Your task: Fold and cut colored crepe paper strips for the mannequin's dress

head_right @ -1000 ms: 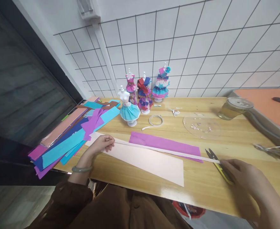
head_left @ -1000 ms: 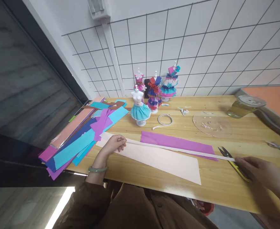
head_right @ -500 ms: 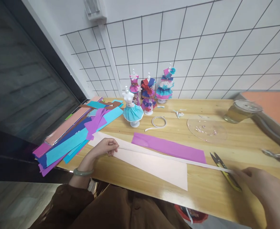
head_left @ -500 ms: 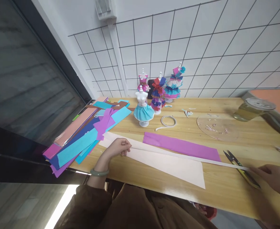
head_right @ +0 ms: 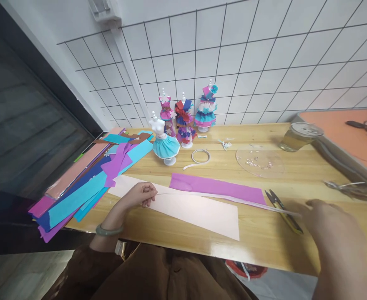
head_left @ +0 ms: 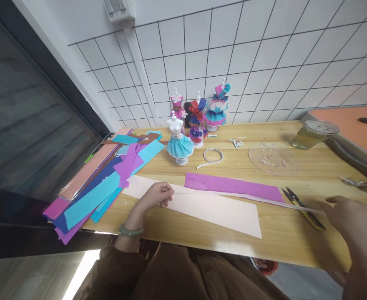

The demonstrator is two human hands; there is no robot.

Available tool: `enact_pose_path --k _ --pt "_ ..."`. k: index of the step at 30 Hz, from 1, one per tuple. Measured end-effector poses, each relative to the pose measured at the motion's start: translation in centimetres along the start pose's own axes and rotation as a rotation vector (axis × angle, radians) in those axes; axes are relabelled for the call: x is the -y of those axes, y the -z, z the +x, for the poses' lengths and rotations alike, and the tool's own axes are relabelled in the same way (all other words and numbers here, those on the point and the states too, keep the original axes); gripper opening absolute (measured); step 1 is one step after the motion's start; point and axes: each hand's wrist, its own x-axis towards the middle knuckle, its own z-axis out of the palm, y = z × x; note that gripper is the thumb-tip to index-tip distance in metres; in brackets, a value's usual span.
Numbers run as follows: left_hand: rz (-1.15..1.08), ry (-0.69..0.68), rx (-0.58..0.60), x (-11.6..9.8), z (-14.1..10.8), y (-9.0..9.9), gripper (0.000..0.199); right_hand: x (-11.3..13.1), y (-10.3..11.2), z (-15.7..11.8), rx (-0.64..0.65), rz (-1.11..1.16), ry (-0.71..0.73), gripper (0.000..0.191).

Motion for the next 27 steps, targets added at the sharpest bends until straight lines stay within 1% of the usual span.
enact_pose_path --k 1,2,5,7,9,10,12,14,16,19,22,23,24,27 --pt "0.004 -0.004 0.009 -0.3 0.0 -0.2 0.026 2.2 1.0 -0.5 -0.024 0.013 0.027 0.046" --pt "0.011 -0.009 0.017 -0.6 0.0 -0.4 0.026 4.7 2.0 -1.0 -0.036 0.088 0.097 0.045" --pt "0.055 -0.029 0.03 -1.6 -0.3 -0.9 0.026 12.5 4.2 -2.7 -0.006 0.437 0.41 0.039" --pt "0.099 -0.046 0.037 -2.5 -0.7 -1.1 0.026 17.0 5.0 -3.7 0.107 0.581 0.605 0.036" --pt "0.13 -0.07 0.058 -3.5 -1.4 -1.4 0.026 20.6 5.4 -4.7 0.23 0.67 0.798 0.034" --pt "0.135 -0.084 0.075 -4.0 -1.8 -1.4 0.026 22.1 5.6 -5.2 0.289 0.695 0.867 0.036" --pt "0.126 -0.114 0.112 -4.9 -2.7 -1.5 0.026 24.3 6.1 -6.3 0.364 0.741 0.935 0.042" --pt "0.108 -0.143 0.144 -5.6 -3.6 -1.5 0.025 25.9 6.8 -7.3 0.443 0.807 1.012 0.046" --pt "0.079 -0.173 0.164 -5.9 -4.3 -1.4 0.024 26.7 7.4 -8.2 0.534 0.891 1.051 0.041" --pt "0.011 -0.181 0.172 -5.5 -4.5 -0.9 0.024 27.0 8.0 -8.8 0.652 0.972 1.009 0.032" --pt "0.02 -0.15 0.173 -4.6 -3.2 -0.4 0.026 26.4 7.9 -8.8 0.684 0.989 0.927 0.033" --pt "0.057 -0.155 0.146 -4.2 -2.3 -0.4 0.027 26.2 7.8 -8.7 0.69 0.986 0.904 0.033" --pt "0.109 -0.176 0.087 -3.8 -1.4 -0.4 0.028 25.9 7.7 -8.7 0.703 0.979 0.885 0.033" --pt "0.377 -0.254 -0.229 -2.7 2.1 -1.2 0.026 25.3 7.2 -8.9 0.782 0.931 0.858 0.034"
